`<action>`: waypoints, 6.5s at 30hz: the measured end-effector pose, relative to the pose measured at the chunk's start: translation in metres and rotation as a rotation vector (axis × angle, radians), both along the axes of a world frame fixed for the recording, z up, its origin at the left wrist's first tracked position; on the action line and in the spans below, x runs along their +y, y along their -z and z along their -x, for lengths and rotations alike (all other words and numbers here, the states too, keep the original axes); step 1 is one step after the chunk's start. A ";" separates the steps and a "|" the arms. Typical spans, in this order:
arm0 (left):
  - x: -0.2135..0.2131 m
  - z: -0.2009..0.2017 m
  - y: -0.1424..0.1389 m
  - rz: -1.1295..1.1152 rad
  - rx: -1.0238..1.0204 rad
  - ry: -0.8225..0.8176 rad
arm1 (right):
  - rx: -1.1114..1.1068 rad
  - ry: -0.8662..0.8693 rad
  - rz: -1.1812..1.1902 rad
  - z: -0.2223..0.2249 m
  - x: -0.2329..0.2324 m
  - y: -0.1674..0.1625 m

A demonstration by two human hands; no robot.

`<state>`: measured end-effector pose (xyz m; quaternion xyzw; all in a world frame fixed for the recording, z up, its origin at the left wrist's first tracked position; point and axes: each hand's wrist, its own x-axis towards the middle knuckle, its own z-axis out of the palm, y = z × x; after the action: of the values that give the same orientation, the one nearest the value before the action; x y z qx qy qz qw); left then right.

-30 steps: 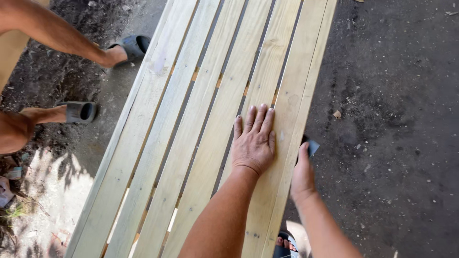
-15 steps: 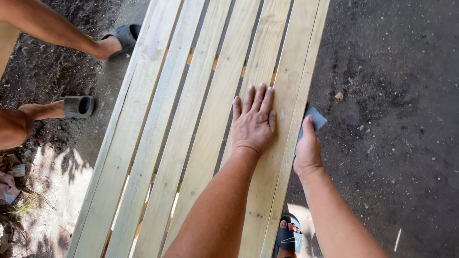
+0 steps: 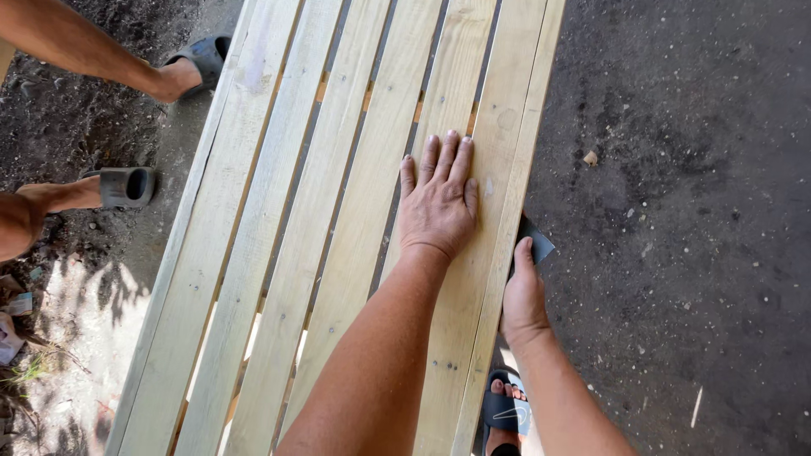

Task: The person sands a slatted wooden bench with a sheet of sandpaper, working by hand over the legs, apron, edges, and top slats. They steady the bench with one hand while rubbing the sandpaper along the wood surfaces, moving around the bench to reach different sides.

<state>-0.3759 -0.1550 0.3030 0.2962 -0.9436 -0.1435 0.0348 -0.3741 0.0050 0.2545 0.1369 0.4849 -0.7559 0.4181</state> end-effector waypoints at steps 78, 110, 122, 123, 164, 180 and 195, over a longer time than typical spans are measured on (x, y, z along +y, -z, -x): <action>-0.069 0.104 -0.001 -0.013 0.110 0.018 | 1.018 -0.239 -0.277 0.051 -0.037 -0.008; -0.076 0.117 -0.007 0.028 0.014 0.033 | 0.402 -0.081 -0.034 0.121 -0.066 -0.003; -0.076 0.116 -0.012 0.007 0.017 0.051 | 0.349 -0.046 -0.052 0.108 -0.065 -0.043; -0.076 0.116 -0.011 0.020 0.015 0.051 | 0.315 -0.036 -0.052 0.112 -0.066 -0.038; -0.074 0.117 -0.008 0.042 -0.030 0.039 | 0.327 -0.166 -0.510 -0.010 0.019 0.069; -0.073 0.113 -0.008 0.045 0.016 0.056 | 0.859 -0.227 -0.253 0.086 -0.055 -0.014; -0.108 0.183 -0.004 -0.009 0.012 0.107 | 0.991 -0.168 -0.273 0.155 -0.085 0.015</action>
<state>-0.5592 -0.2631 0.3072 0.2445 -0.9573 -0.1511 0.0312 -0.5288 -0.0803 0.2394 -0.2233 0.7282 -0.6237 0.1760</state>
